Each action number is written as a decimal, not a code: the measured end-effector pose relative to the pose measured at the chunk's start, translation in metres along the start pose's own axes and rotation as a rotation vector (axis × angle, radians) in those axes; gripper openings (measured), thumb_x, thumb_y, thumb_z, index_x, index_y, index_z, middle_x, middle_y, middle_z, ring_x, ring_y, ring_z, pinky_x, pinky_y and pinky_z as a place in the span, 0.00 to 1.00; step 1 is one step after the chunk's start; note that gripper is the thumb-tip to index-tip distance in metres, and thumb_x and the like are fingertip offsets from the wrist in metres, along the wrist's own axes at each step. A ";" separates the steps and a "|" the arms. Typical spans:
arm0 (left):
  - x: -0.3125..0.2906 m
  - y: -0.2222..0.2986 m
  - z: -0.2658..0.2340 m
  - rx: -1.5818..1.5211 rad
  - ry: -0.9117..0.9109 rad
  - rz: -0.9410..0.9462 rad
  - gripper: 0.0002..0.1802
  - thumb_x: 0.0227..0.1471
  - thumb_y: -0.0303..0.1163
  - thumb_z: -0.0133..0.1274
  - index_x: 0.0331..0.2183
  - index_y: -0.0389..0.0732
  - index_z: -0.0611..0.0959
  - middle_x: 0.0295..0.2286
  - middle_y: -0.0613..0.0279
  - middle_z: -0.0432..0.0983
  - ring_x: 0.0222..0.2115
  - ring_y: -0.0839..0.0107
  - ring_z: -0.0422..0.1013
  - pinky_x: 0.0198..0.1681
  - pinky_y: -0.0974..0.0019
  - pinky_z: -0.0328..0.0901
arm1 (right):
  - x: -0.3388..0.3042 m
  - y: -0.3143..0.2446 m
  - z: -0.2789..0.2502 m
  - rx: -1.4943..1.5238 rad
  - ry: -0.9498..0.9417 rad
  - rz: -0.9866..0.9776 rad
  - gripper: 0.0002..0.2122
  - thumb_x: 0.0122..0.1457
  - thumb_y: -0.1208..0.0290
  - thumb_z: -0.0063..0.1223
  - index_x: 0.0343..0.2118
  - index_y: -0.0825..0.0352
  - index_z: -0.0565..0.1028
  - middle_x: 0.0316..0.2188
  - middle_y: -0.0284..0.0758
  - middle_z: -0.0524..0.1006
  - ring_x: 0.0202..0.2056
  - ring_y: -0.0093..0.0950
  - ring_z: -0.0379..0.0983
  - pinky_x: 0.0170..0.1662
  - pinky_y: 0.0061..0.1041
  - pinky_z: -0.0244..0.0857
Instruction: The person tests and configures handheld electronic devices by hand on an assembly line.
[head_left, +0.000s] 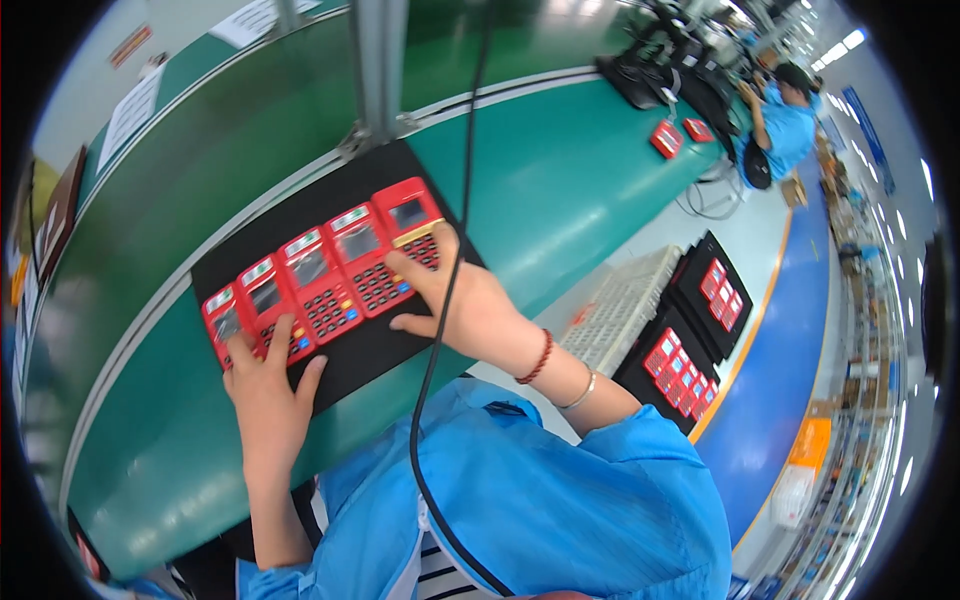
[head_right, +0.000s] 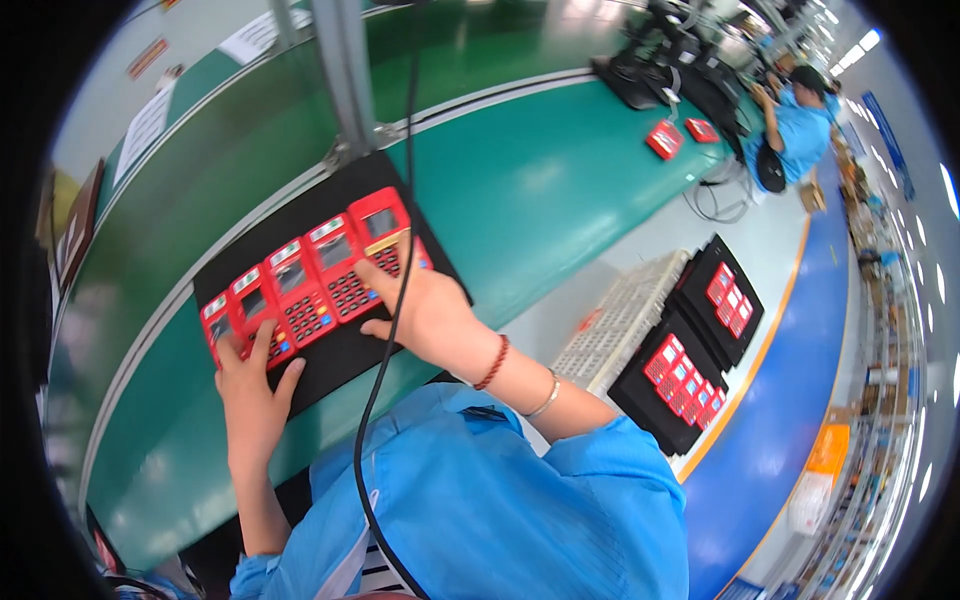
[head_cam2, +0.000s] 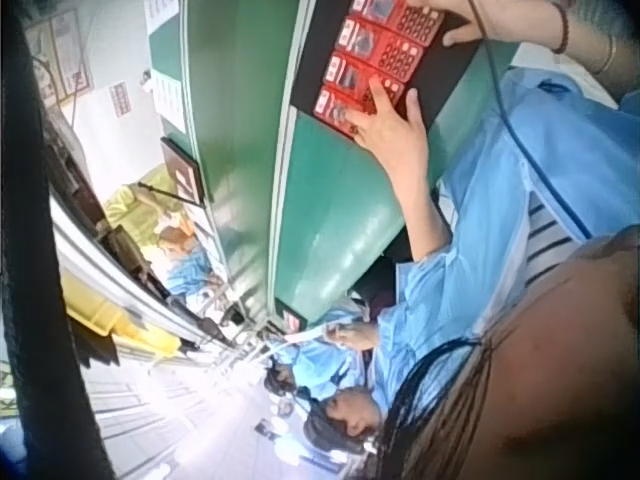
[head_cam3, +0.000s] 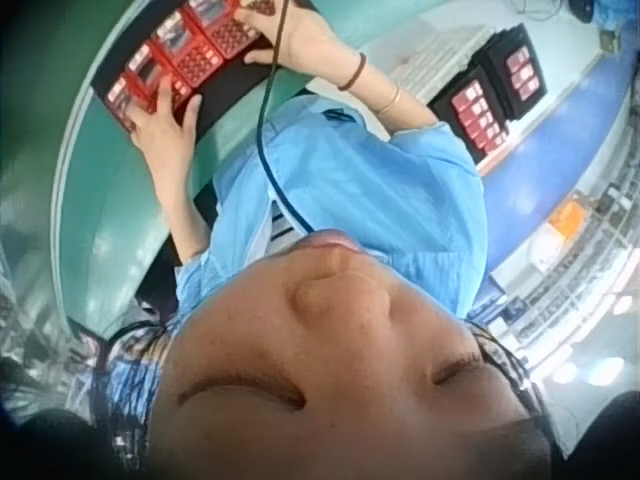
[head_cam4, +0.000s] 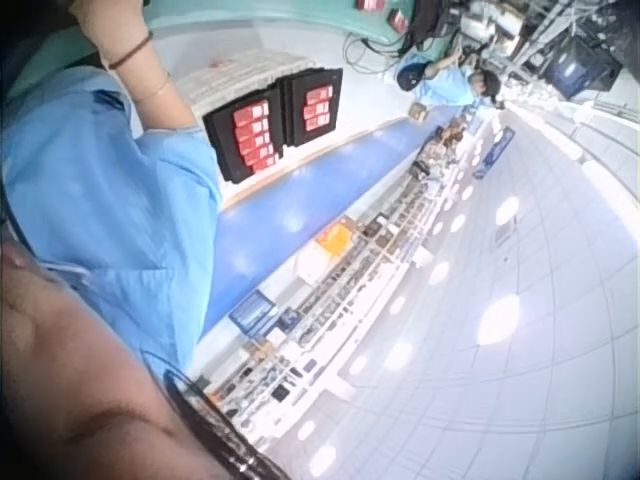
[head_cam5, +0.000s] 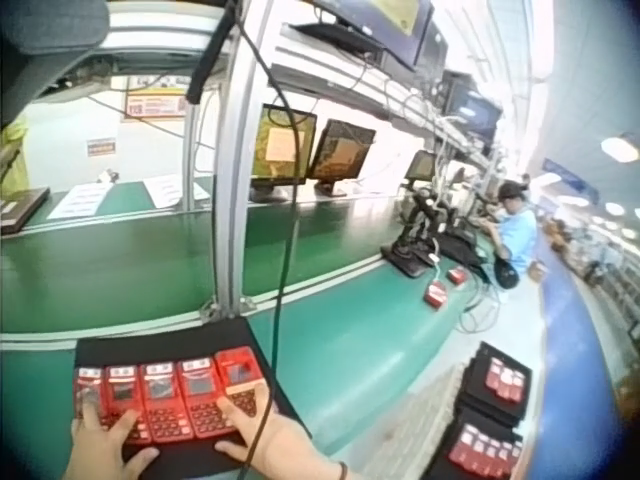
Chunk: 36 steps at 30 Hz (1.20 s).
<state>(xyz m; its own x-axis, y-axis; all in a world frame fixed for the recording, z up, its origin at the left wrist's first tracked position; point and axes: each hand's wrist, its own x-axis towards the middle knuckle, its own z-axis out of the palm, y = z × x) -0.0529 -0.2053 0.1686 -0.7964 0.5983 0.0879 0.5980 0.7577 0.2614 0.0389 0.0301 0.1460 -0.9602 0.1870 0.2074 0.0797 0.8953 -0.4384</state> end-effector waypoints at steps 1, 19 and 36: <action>-0.001 0.002 -0.002 -0.002 -0.007 -0.022 0.30 0.49 0.40 0.60 0.54 0.44 0.73 0.48 0.42 0.62 0.51 0.49 0.62 0.51 0.52 0.57 | 0.003 -0.007 -0.007 0.025 -0.060 0.062 0.32 0.45 0.58 0.68 0.55 0.55 0.68 0.55 0.59 0.57 0.44 0.54 0.72 0.43 0.41 0.72; -0.001 0.002 0.004 -0.012 0.007 -0.008 0.29 0.49 0.40 0.61 0.53 0.47 0.75 0.43 0.43 0.64 0.40 0.52 0.68 0.47 0.54 0.60 | 0.004 -0.012 -0.018 -0.128 -0.154 0.136 0.33 0.46 0.59 0.69 0.57 0.56 0.68 0.57 0.55 0.58 0.48 0.52 0.71 0.43 0.40 0.73; -0.004 0.002 0.005 -0.049 -0.020 -0.035 0.30 0.49 0.41 0.61 0.53 0.47 0.74 0.46 0.41 0.63 0.48 0.47 0.65 0.52 0.50 0.59 | -0.004 -0.014 -0.008 -0.103 -0.063 0.135 0.31 0.47 0.61 0.68 0.56 0.56 0.69 0.55 0.52 0.60 0.49 0.50 0.71 0.44 0.41 0.73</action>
<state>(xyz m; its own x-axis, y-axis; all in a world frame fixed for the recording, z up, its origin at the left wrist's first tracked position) -0.0478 -0.2049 0.1642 -0.8148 0.5768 0.0588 0.5640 0.7650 0.3108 0.0437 0.0200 0.1581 -0.9536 0.2854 0.0957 0.2330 0.9012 -0.3656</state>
